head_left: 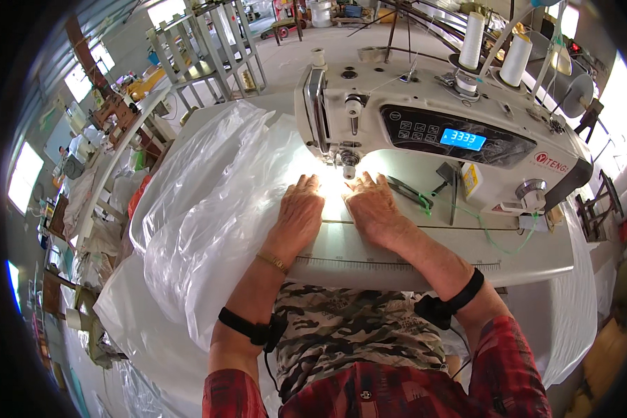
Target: The person aligns the edges of a plastic liner and a woven bag by hand, then feeds the layered materials through a sewing machine. They repeatedly reposition the material, smoothing the plastic and folding new sections before sewing them along the seam.
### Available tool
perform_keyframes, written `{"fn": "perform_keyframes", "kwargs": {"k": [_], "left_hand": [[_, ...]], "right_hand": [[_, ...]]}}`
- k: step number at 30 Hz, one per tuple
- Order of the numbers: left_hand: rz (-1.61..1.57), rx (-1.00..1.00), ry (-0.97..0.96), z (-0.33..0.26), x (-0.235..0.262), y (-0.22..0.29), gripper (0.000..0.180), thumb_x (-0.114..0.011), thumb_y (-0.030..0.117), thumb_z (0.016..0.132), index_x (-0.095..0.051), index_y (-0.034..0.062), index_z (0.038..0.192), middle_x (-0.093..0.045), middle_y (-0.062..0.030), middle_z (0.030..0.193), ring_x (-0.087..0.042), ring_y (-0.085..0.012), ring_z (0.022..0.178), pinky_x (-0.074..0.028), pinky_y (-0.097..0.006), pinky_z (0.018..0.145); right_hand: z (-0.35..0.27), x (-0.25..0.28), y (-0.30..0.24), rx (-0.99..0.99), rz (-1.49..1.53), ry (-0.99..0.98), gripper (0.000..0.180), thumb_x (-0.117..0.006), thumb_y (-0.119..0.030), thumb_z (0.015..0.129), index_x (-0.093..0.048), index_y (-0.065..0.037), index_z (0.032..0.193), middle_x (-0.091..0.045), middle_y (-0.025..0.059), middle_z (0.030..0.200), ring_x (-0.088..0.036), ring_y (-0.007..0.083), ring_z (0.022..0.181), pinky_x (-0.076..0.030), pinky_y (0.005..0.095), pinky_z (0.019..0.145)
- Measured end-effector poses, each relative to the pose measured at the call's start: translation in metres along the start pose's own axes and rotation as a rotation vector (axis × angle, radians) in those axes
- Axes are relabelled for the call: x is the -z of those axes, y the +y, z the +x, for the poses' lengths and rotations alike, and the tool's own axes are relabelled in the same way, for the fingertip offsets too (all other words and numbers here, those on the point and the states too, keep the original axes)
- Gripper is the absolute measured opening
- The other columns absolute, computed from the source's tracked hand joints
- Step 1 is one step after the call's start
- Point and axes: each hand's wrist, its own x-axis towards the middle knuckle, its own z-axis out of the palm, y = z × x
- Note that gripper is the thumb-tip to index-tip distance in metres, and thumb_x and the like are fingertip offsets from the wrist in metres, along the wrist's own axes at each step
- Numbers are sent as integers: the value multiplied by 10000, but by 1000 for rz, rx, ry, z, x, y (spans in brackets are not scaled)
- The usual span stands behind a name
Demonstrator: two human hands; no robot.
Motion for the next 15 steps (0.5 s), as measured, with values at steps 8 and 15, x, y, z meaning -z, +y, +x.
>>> {"fn": "perform_keyframes", "kwargs": {"k": [8, 15], "left_hand": [[-14, -15, 39, 2, -5, -4, 390, -458, 178, 973, -554, -89, 1240, -452, -288, 1407, -360, -393, 1385, -281, -492, 1146], [25, -35, 53, 5, -3, 0, 349, -432, 74, 891, -617, -105, 1127, -473, -292, 1390, -388, -392, 1372, -298, -488, 1144]], "right_hand": [[1, 0, -1, -28, 40, 5, 199, -559, -7, 819, -687, 5, 971, -578, 224, 1266, -426, 394, 1337, -258, 578, 1137], [3, -2, -3, -48, 12, -40, 229, -533, 2, 831, -669, 27, 1013, -539, 254, 1308, -395, 403, 1359, -254, 570, 1145]]}}
